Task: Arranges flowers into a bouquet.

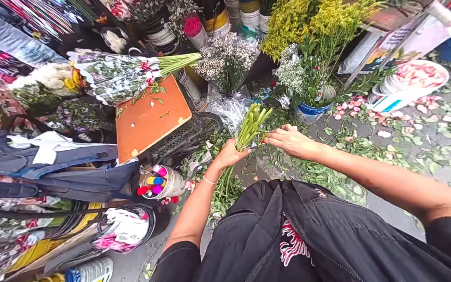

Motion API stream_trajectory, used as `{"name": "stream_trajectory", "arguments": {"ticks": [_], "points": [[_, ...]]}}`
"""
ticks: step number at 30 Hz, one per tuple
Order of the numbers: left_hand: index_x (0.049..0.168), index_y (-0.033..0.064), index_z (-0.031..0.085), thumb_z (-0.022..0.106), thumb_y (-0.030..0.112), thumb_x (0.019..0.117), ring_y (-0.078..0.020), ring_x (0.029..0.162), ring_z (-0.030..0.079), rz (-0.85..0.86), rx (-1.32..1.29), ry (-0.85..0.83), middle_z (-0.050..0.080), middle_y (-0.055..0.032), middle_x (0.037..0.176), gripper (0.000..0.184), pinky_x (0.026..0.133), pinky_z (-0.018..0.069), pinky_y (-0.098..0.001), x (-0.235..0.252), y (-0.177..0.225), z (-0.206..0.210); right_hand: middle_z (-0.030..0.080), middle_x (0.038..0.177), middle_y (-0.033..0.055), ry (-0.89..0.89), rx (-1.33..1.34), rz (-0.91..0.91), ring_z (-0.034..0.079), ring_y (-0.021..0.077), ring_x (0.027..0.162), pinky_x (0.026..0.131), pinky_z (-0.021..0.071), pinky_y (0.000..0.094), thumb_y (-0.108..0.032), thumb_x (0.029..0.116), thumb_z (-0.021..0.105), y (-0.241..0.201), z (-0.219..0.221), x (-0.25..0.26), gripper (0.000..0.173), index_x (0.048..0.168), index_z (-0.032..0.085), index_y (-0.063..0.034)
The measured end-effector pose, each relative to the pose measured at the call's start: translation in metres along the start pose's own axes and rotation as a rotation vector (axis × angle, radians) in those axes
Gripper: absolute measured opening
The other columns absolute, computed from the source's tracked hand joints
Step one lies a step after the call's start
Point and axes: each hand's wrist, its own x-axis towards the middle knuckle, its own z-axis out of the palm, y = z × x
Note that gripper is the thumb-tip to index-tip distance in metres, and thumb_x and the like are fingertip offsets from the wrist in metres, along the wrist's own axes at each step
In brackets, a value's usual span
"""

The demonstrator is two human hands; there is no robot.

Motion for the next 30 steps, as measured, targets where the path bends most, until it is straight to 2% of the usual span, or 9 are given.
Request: {"name": "stream_trajectory", "arguments": {"ticks": [3,7,13,18,21,24,26,28,30], "points": [[0.105,0.0053,0.061,0.073,0.013,0.084,-0.001,0.052,0.052,0.148,-0.217,0.005,0.059,0.0086,0.07,0.026,0.05,0.0464,-0.0199,0.018,-0.016,0.013,0.073,0.113,0.0101,0.033,0.655,0.203,0.068,0.0186,0.104,0.094,0.0536,0.037,0.0,0.0962,0.059,-0.001,0.003,0.024,0.027,0.12,0.07,-0.0017],[0.151,0.0011,0.043,0.072,0.011,0.086,-0.0037,0.048,0.05,0.308,-0.384,-0.04,0.06,0.0075,0.067,0.072,0.047,0.0465,-0.0204,0.021,-0.007,-0.006,0.068,0.127,0.0061,0.347,1.639,0.49,0.067,0.0182,0.114,0.096,0.057,0.0374,-0.007,0.0848,0.076,-0.016,0.032,0.02,0.051,0.132,0.059,-0.0054],[0.149,0.0015,0.043,0.073,0.011,0.0856,-0.0037,0.046,0.05,0.475,-0.529,0.032,0.055,0.0092,0.06,0.071,0.047,0.0483,-0.0206,0.01,0.046,-0.018,0.025,0.167,0.0196,-0.018,0.907,0.429,0.029,0.0322,0.153,0.123,0.0293,0.0493,-0.025,0.0604,0.098,-0.027,0.059,0.026,0.133,0.164,0.017,-0.0078],[0.151,0.0015,0.042,0.073,0.009,0.0842,-0.0034,0.047,0.051,0.56,-0.569,0.053,0.055,0.0077,0.059,0.074,0.049,0.0488,-0.0212,0.004,0.105,-0.016,0.07,0.124,0.0132,0.292,1.003,0.446,0.067,0.0132,0.115,0.105,0.0509,0.0334,-0.028,0.072,0.091,-0.066,0.077,0.076,0.084,0.14,0.053,0.0029],[0.147,-0.0003,0.036,0.079,0.01,0.0798,-0.0068,0.054,0.059,0.677,-0.625,0.282,0.065,0.0012,0.072,0.08,0.053,0.0543,-0.023,0.01,0.114,-0.014,0.075,0.099,0.0065,0.477,1.001,0.509,0.071,0.0048,0.092,0.09,0.0575,0.0269,-0.022,0.0818,0.081,-0.064,0.083,0.089,0.048,0.119,0.066,0.0049],[0.159,0.0145,0.017,0.08,0.038,0.0864,-0.0153,0.098,0.07,0.957,-0.504,0.56,0.068,-0.0054,0.12,0.099,0.092,0.059,-0.0351,0.02,0.088,-0.011,0.074,0.097,0.0048,0.507,1.022,0.579,0.069,0.0019,0.089,0.086,0.0573,0.0232,-0.013,0.0835,0.076,-0.057,0.078,0.096,0.038,0.116,0.067,0.0045],[0.161,0.0032,0.007,0.069,0.061,0.0885,-0.0197,0.121,0.064,0.915,-0.275,0.743,0.062,-0.0117,0.139,0.111,0.109,0.0505,-0.0404,0.021,0.058,0.0,0.073,0.096,0.0048,0.52,1.02,0.569,0.068,0.0007,0.089,0.085,0.0563,0.0216,-0.012,0.0835,0.074,-0.053,0.074,0.1,0.037,0.115,0.066,0.0056],[0.151,-0.0175,0.022,0.074,0.061,0.0838,-0.0211,0.12,0.065,0.666,-0.176,0.808,0.065,-0.0205,0.132,0.116,0.107,0.0522,-0.0397,0.016,0.039,0.01,0.073,0.099,0.0096,0.469,0.978,0.51,0.068,0.0039,0.094,0.089,0.0548,0.0227,-0.011,0.085,0.071,-0.056,0.067,0.111,0.036,0.114,0.065,0.0093],[0.123,-0.0118,0.061,0.086,0.036,0.0792,-0.0117,0.084,0.073,0.414,-0.308,0.91,0.076,-0.0094,0.096,0.07,0.08,0.0622,-0.0316,0.009,0.038,0.021,0.073,0.103,0.0198,0.378,0.932,0.44,0.07,0.0149,0.1,0.094,0.0532,0.0296,-0.008,0.0835,0.069,-0.068,0.067,0.119,0.037,0.113,0.065,0.015]]}}
